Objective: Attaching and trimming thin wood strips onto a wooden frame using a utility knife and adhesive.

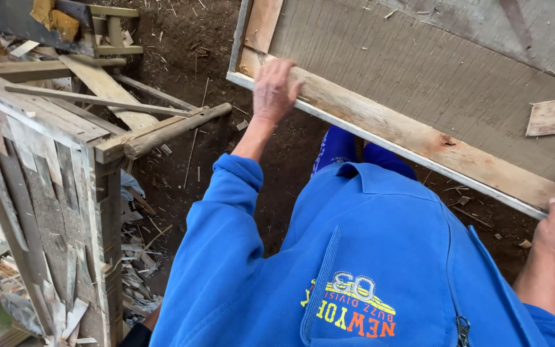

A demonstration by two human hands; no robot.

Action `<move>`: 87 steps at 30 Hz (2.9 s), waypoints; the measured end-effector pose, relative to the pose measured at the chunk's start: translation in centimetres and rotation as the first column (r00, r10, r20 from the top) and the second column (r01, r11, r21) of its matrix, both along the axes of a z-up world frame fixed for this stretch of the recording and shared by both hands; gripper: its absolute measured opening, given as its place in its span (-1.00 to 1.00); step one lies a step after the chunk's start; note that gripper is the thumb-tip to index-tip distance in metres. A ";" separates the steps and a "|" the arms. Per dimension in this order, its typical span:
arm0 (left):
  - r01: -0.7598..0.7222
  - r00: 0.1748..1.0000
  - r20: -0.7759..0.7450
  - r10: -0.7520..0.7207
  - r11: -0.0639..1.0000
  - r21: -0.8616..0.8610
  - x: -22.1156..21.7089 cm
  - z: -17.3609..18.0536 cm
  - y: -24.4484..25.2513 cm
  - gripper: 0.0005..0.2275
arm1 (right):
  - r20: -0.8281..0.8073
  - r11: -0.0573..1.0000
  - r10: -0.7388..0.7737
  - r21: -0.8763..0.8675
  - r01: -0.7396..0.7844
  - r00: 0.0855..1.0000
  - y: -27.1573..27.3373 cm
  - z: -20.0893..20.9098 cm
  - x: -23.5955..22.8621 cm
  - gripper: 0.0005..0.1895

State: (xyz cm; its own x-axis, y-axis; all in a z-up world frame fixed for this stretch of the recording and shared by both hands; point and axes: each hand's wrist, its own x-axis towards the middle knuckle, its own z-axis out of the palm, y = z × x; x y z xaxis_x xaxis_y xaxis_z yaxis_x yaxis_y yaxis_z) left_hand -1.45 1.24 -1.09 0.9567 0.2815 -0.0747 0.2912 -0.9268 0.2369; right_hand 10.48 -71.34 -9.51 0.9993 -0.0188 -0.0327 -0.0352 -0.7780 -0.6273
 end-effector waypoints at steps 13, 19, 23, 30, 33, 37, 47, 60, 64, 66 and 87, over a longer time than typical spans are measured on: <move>-0.035 0.992 0.126 0.005 0.970 0.241 -1.5 -1.5 5.4 -0.79 | -0.019 0.989 -0.065 -0.131 0.062 0.998 -1.4 -1.5 -0.7 -0.82; -0.020 0.985 0.168 -0.037 0.946 0.325 -1.0 0.7 4.5 -0.84 | 0.234 0.961 0.093 -0.274 -0.026 0.968 4.7 4.9 -0.5 -0.62; -0.028 0.988 0.152 -0.011 0.966 0.258 -2.6 0.1 4.4 -0.77 | 0.413 0.892 0.187 -0.451 0.022 0.892 9.9 9.1 -1.0 -0.85; -0.051 0.958 0.285 -0.003 0.982 0.184 -2.3 -1.5 5.5 -0.78 | 0.033 0.929 0.366 0.040 -0.367 0.930 33.7 8.4 3.6 -0.76; -0.046 0.944 0.330 -0.013 0.984 0.170 -2.5 -2.3 5.9 -0.77 | -0.144 0.874 0.484 0.139 -0.466 0.863 45.7 10.1 3.3 -0.79; -0.032 0.935 0.353 -0.029 0.986 0.165 -2.8 -2.2 6.3 -0.75 | -0.039 0.725 0.659 0.300 -0.620 0.751 58.8 10.2 2.2 -0.81; -0.076 0.895 0.445 0.034 0.994 0.077 -2.0 -1.5 6.4 -0.79 | -0.024 0.688 0.726 0.005 -0.726 0.688 69.6 7.0 1.5 -0.44; -0.013 0.910 0.414 0.008 1.000 0.010 -2.9 -1.2 7.0 -0.76 | -0.244 0.716 0.632 -0.177 -0.675 0.735 70.5 6.7 0.6 -0.40; -0.013 0.965 0.261 -0.001 0.999 0.049 -2.9 0.4 8.4 -0.70 | -0.180 0.730 0.646 -0.139 -0.670 0.741 70.3 6.5 0.6 -0.38; -0.032 0.996 0.089 0.018 0.987 0.155 -3.2 0.1 8.7 -0.61 | -0.179 0.728 0.652 -0.123 -0.675 0.736 70.2 6.5 0.3 -0.33; 0.144 0.898 0.402 -0.181 0.982 0.119 -1.2 0.5 11.7 -0.85 | 0.018 0.871 0.397 0.306 -0.384 0.917 65.9 7.3 0.4 -0.79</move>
